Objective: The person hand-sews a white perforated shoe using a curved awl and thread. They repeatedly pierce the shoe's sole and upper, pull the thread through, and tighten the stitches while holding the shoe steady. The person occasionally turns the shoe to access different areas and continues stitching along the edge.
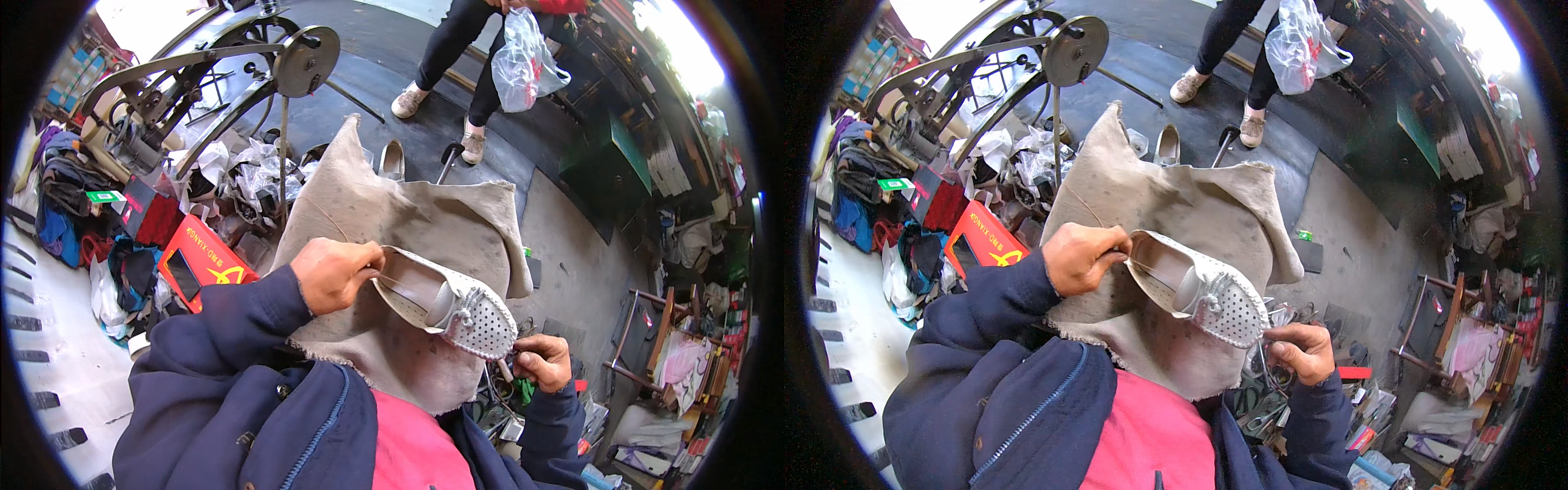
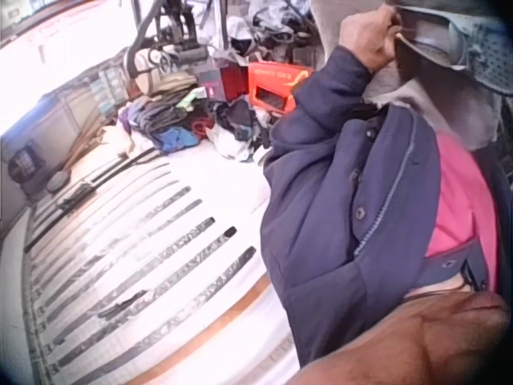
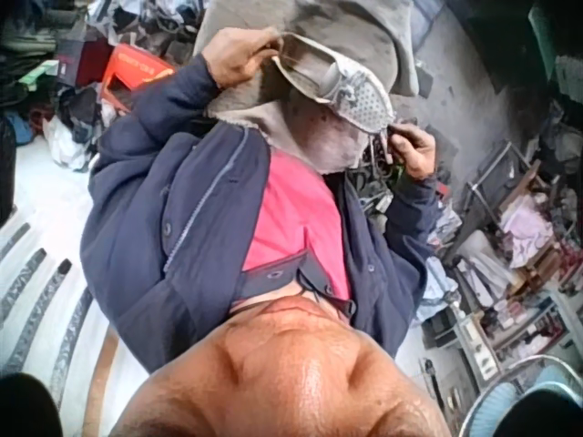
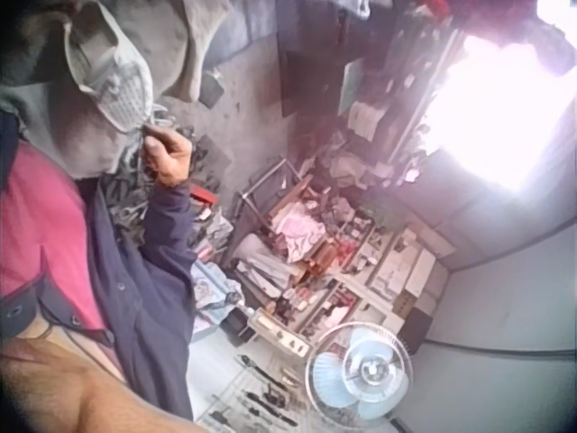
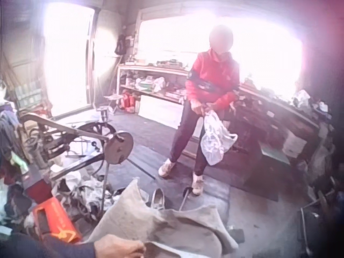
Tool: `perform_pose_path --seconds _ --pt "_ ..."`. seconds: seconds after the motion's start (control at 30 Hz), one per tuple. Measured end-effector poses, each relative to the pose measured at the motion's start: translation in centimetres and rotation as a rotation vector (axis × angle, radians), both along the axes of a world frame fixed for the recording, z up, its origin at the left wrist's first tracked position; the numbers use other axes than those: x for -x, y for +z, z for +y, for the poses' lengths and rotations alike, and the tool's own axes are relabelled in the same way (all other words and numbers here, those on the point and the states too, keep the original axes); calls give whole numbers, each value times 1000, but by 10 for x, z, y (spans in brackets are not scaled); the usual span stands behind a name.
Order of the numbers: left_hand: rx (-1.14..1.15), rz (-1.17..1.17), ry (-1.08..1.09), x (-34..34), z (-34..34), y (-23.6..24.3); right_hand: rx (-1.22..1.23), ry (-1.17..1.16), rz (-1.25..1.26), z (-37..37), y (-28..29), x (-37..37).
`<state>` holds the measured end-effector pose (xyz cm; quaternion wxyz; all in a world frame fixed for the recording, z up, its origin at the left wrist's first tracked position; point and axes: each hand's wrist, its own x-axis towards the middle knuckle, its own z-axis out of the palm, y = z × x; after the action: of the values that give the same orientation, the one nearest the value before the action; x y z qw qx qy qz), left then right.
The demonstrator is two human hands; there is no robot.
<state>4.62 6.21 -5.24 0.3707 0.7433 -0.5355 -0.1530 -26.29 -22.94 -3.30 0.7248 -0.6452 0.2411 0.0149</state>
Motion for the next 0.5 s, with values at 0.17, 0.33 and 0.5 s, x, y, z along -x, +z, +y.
perform_pose_path --seconds 0.17,0.33,0.5 --pt "-47 33 -45 -4 7 19 -69 -32 -15 2 3 -4" --pt "211 1214 -94 17 -8 32 7 -2 103 4 12 -9" --pt "215 1301 -190 22 -38 6 24 21 99 6 18 -9"
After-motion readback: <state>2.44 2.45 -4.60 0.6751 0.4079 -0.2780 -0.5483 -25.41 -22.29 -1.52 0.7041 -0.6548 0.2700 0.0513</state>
